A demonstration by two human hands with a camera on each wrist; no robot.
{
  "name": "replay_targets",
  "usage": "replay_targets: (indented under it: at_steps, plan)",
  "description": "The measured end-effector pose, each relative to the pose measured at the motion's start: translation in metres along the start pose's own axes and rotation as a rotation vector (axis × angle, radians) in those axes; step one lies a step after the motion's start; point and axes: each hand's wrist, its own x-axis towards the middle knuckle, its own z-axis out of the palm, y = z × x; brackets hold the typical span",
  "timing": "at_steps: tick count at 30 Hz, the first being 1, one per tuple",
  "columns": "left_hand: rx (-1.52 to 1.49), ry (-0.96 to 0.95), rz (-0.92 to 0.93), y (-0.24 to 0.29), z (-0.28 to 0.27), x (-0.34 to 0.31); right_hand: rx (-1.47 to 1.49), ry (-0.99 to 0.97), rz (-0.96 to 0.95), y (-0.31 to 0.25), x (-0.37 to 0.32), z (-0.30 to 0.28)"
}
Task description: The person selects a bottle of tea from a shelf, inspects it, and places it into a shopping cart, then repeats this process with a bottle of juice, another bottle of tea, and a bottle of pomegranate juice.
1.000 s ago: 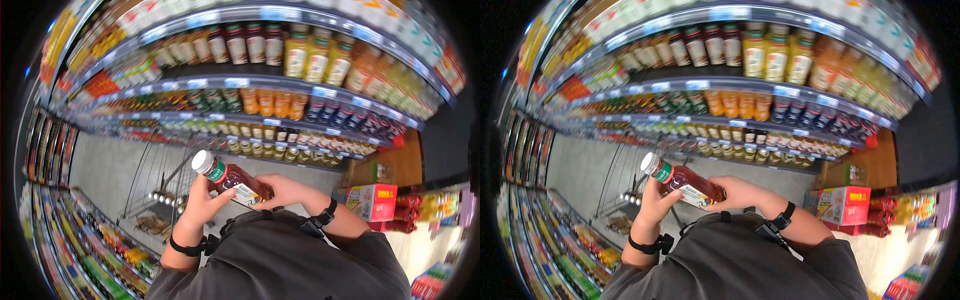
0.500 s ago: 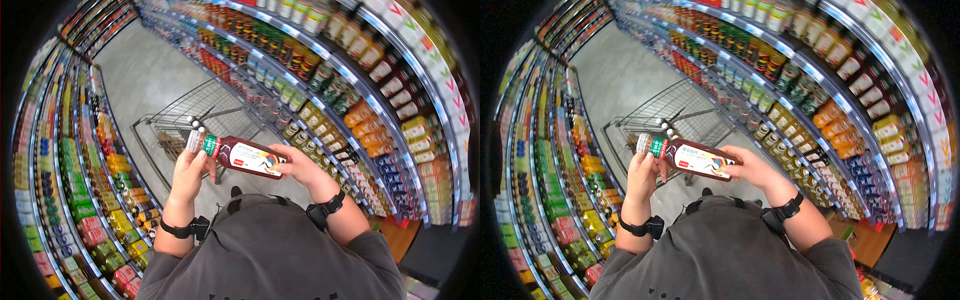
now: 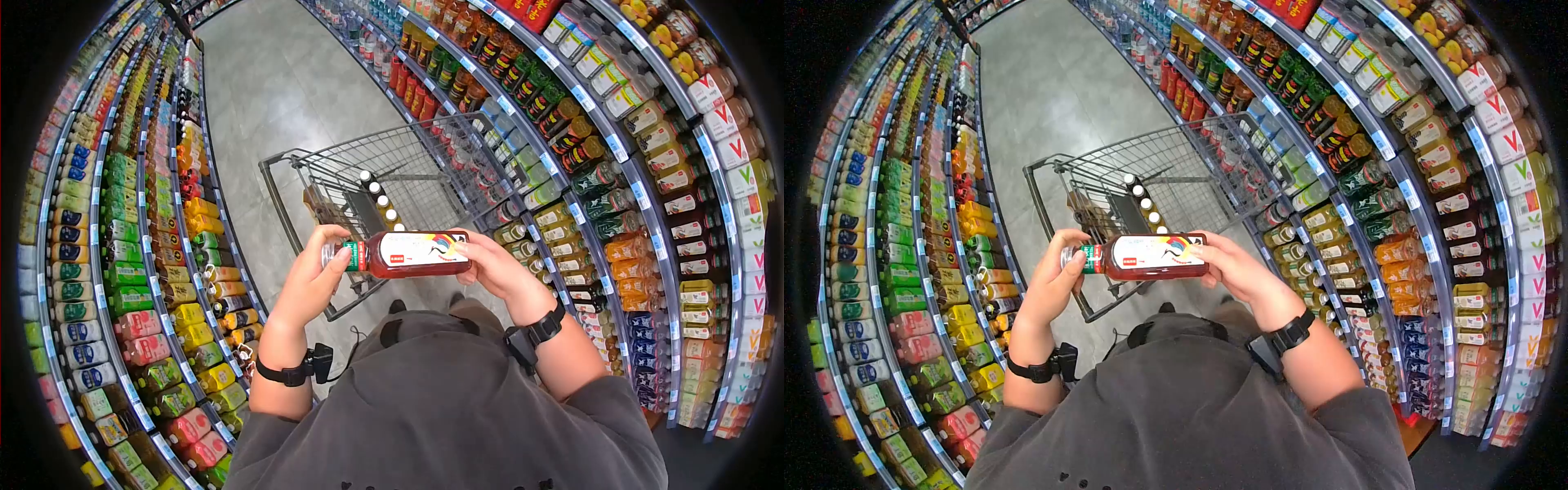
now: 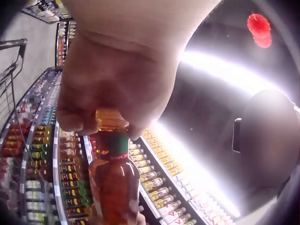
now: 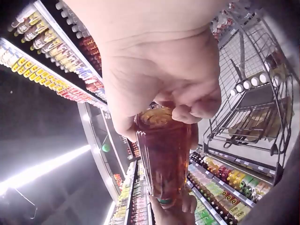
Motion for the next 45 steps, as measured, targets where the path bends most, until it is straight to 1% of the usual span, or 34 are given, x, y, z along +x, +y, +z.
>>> replay_targets:
  at_steps: [2,3,5,6,8,9,11,12,14,15,17,18,19,21,22,24,25,27,28,29,31,32,34,36,38,40,41,43,45]
  plan:
    - [0.116,-0.027,0.037,-0.009,-0.005,0.005,0.042,0.018,0.081,0.001,0.008,-0.004]
    - [0.108,-0.023,0.029,-0.011,-0.005,0.008,0.04,0.017,0.093,0.001,0.012,-0.006]
    - [0.057,-0.061,-0.094,-0.011,-0.004,0.016,0.054,0.017,0.133,-0.002,0.021,-0.011]
    - [0.056,-0.053,-0.096,-0.014,-0.002,0.02,0.044,0.004,0.157,-0.003,0.027,-0.015]
    - [0.073,-0.013,-0.028,-0.026,0.002,0.032,0.029,0.007,0.181,-0.005,0.038,-0.023]
    - [0.076,-0.009,-0.032,-0.029,0.003,0.038,0.018,0.019,0.202,-0.007,0.044,-0.026]
    - [0.137,0.027,0.026,-0.032,0.006,0.051,0.01,0.029,0.221,-0.009,0.06,-0.037]
    - [0.144,0.025,0.016,-0.028,0.007,0.058,-0.003,0.044,0.235,-0.01,0.068,-0.043]
    - [0.135,0.043,-0.083,-0.019,0.009,0.074,0.003,0.024,0.247,-0.012,0.087,-0.059]
    - [0.145,0.042,-0.091,-0.021,0.01,0.084,-0.003,0.006,0.255,-0.014,0.099,-0.068]
    - [0.165,0.092,-0.03,-0.036,0.013,0.107,0.015,-0.024,0.28,-0.012,0.121,-0.089]
    - [0.251,0.125,-0.018,-0.04,0.016,0.118,-0.041,-0.005,0.323,-0.01,0.134,-0.1]
    - [0.351,0.135,-0.062,-0.043,0.023,0.14,-0.086,0.018,0.37,-0.007,0.154,-0.119]
    - [0.284,0.095,-0.237,-0.055,0.037,0.165,-0.085,0.033,0.37,0.007,0.175,-0.139]
    - [0.284,0.078,-0.256,-0.065,0.045,0.178,-0.051,0.099,0.407,0.015,0.184,-0.146]
    - [0.656,0.066,-0.228,-0.088,0.061,0.204,0.045,0.196,0.459,0.041,0.199,-0.169]
    - [0.654,0.041,-0.247,-0.104,0.069,0.217,0.066,0.209,0.477,0.05,0.205,-0.177]
    - [0.795,0.031,-0.289,-0.139,0.086,0.238,0.109,0.256,0.551,0.074,0.217,-0.185]
    - [0.8,0.004,-0.329,-0.155,0.092,0.249,0.098,0.226,0.572,0.084,0.22,-0.188]
    - [0.801,-0.022,-0.341,-0.17,0.097,0.258,0.119,0.239,0.584,0.094,0.223,-0.19]
    - [0.824,-0.076,-0.419,-0.195,0.107,0.274,0.02,0.128,0.655,0.107,0.231,-0.191]
    - [0.852,-0.094,-0.4,-0.208,0.112,0.279,0.041,0.139,0.666,0.111,0.236,-0.192]
    - [0.858,-0.103,-0.4,-0.216,0.121,0.293,-0.041,0.112,0.693,0.119,0.243,-0.195]
    - [0.868,-0.064,-0.343,-0.221,0.129,0.308,0.0,0.107,0.692,0.125,0.253,-0.207]
    - [0.887,-0.087,-0.338,-0.224,0.131,0.325,0.036,0.049,0.672,0.133,0.263,-0.224]
    - [0.947,-0.083,-0.327,-0.221,0.135,0.339,0.062,0.039,0.683,0.137,0.273,-0.235]
    - [0.953,-0.097,-0.334,-0.219,0.136,0.346,0.075,0.038,0.683,0.139,0.275,-0.24]
    - [0.928,-0.202,-0.403,-0.217,0.138,0.354,0.087,0.062,0.686,0.15,0.28,-0.25]
    - [0.944,-0.224,-0.408,-0.23,0.14,0.354,0.088,0.086,0.691,0.152,0.279,-0.254]
